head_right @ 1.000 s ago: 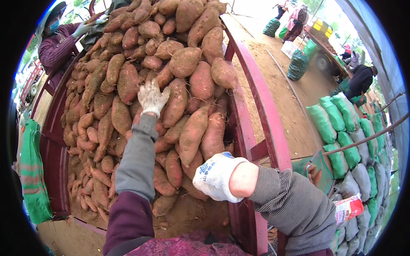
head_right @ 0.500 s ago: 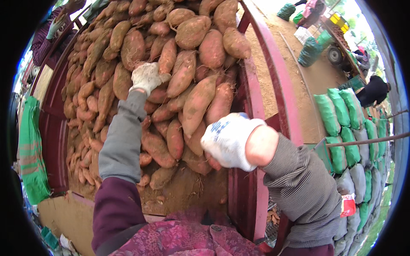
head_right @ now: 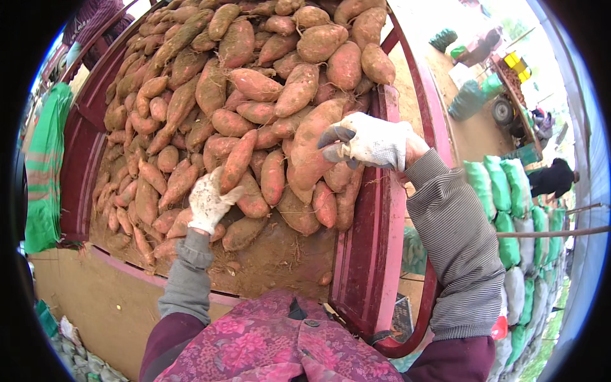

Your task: The person repeatedly picks up sweet potatoes from a large pile on a truck bed and places them into a green mesh bag held by another person. The person also briefly handles a crate of sweet potatoes on the ground.

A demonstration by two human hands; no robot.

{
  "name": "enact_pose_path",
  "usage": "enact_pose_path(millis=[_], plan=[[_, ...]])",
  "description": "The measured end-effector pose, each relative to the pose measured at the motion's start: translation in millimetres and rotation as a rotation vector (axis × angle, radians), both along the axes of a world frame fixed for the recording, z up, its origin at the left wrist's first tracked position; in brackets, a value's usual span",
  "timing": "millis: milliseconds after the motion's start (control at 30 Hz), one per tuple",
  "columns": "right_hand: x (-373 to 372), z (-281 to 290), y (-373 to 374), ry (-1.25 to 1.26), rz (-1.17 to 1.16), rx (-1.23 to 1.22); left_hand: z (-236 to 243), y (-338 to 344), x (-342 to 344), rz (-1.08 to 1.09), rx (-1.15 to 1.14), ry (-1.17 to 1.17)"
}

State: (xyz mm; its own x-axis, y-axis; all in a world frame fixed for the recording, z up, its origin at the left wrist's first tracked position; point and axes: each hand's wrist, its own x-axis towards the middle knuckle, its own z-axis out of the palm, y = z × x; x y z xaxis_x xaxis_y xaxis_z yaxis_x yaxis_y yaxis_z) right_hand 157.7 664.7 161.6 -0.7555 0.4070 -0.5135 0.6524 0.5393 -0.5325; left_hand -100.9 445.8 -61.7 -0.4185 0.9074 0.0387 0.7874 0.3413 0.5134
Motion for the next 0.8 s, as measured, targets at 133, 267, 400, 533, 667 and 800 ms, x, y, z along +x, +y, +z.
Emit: enact_pose_path(millis=[133, 267, 400, 533, 667, 800], plan=[[-12, 1, -14, 0.11, 0.11, -0.195, 38, 21, 82, -0.216, 0.563, -0.878], [-16, 4, -24, 0.101, 0.094, -0.202, 61, 23, 147, -0.211, 0.393, -1.622], [-15, 1, -30, 0.157, 0.222, -0.319, 59, -11, 176, -0.185, 0.371, -2.279], [-16, 3, -40, 0.441, 0.184, -0.403, 65, -38, 193, -0.692, 0.509, -2.395], [-21, 8, -57, 0.325, 0.401, -0.483, 93, -65, 202, -0.524, 0.653, -2.172], [-9, 18, -91, 0.249, 0.445, -0.585, 134, -82, 216, -0.104, 0.693, -1.743]])
